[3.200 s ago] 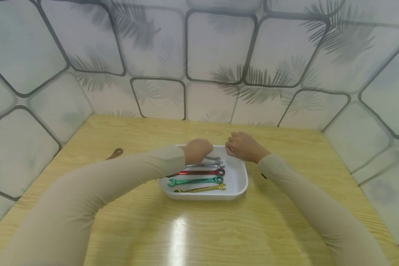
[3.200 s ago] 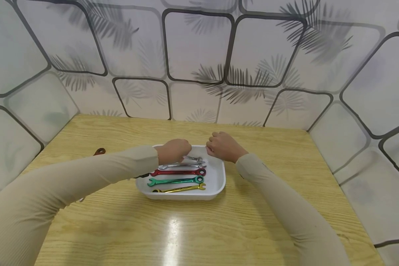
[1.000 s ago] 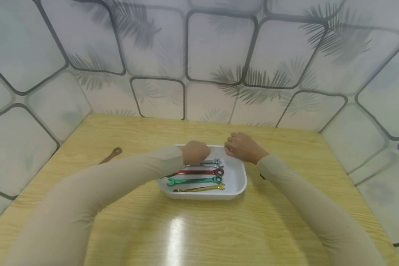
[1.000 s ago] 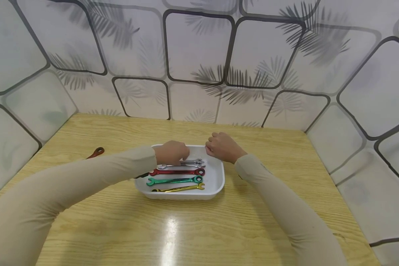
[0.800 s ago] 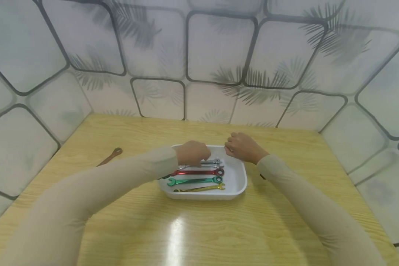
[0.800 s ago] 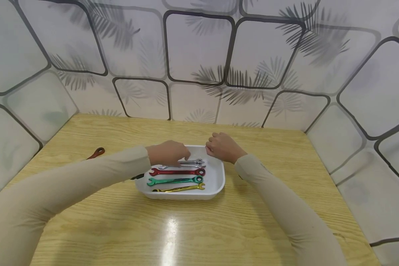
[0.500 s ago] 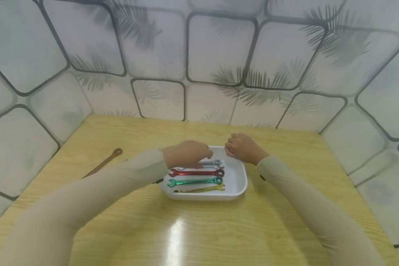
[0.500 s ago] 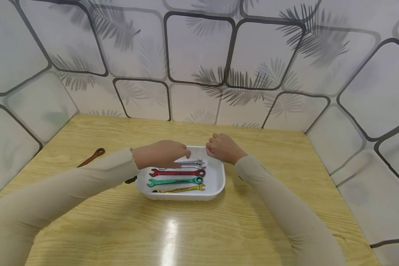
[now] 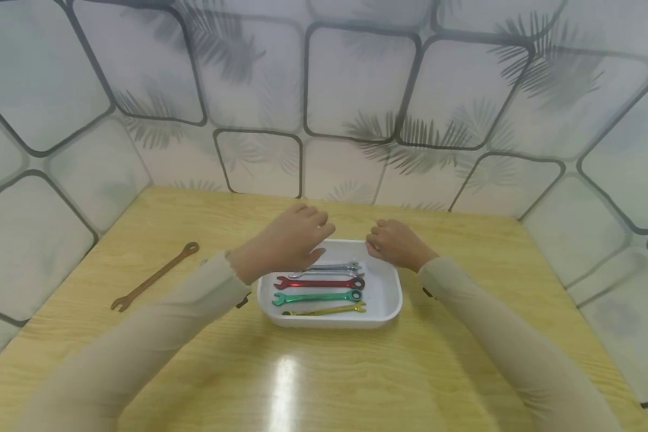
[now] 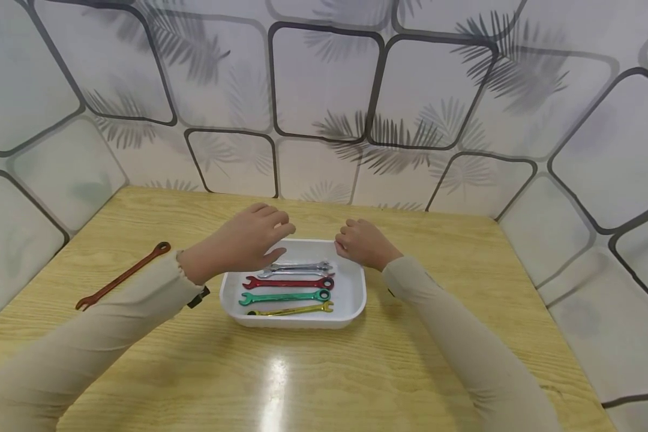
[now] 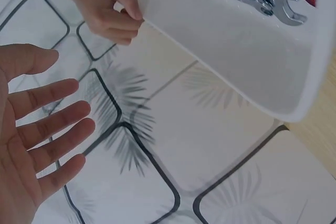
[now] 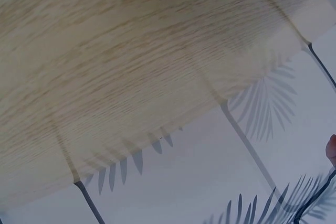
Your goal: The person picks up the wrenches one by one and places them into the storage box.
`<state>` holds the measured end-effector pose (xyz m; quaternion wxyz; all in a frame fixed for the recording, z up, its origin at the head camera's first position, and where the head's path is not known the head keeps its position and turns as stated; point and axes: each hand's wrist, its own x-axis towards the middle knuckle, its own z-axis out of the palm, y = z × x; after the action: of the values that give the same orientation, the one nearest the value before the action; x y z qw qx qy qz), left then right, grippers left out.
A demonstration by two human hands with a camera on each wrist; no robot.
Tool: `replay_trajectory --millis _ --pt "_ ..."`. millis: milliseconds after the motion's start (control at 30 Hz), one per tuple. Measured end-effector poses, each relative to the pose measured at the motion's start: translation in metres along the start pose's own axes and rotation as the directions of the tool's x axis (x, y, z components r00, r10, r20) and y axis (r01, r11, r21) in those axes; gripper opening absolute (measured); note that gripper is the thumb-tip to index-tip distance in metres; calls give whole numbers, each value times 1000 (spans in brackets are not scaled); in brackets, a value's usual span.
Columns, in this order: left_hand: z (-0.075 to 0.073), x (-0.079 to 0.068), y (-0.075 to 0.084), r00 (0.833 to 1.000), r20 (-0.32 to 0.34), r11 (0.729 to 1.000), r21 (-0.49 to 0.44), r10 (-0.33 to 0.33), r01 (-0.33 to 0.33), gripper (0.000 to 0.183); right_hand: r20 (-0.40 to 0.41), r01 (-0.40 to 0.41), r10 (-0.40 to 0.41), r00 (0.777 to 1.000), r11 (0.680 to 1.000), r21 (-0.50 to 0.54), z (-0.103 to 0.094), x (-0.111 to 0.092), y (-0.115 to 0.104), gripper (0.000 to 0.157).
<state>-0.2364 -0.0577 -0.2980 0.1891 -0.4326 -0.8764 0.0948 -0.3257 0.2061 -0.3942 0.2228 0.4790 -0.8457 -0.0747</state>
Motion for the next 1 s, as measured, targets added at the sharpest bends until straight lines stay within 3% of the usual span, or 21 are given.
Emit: replay_trajectory --millis 133,300,500,733,1000 --pt "0 -11 -7 995 -94 999 19 -29 31 34 3 -4 4 1000 1000 -7 0 0 -2 17" --pt "-2 -27 -21 983 -146 993 24 -113 117 33 2 -3 4 1000 999 -42 -1 0 -3 17" --pt "-1 -46 -35 966 -144 976 2 -214 217 31 4 -10 10 1000 996 -86 -3 1 -4 17" --pt "6 -64 -46 950 -117 957 -80 -288 280 29 -10 3 -5 1000 993 -117 -8 -3 3 15" --pt "11 -92 -59 925 -110 928 -136 -363 347 28 -19 93 -95 995 991 -92 -12 -7 14 12"
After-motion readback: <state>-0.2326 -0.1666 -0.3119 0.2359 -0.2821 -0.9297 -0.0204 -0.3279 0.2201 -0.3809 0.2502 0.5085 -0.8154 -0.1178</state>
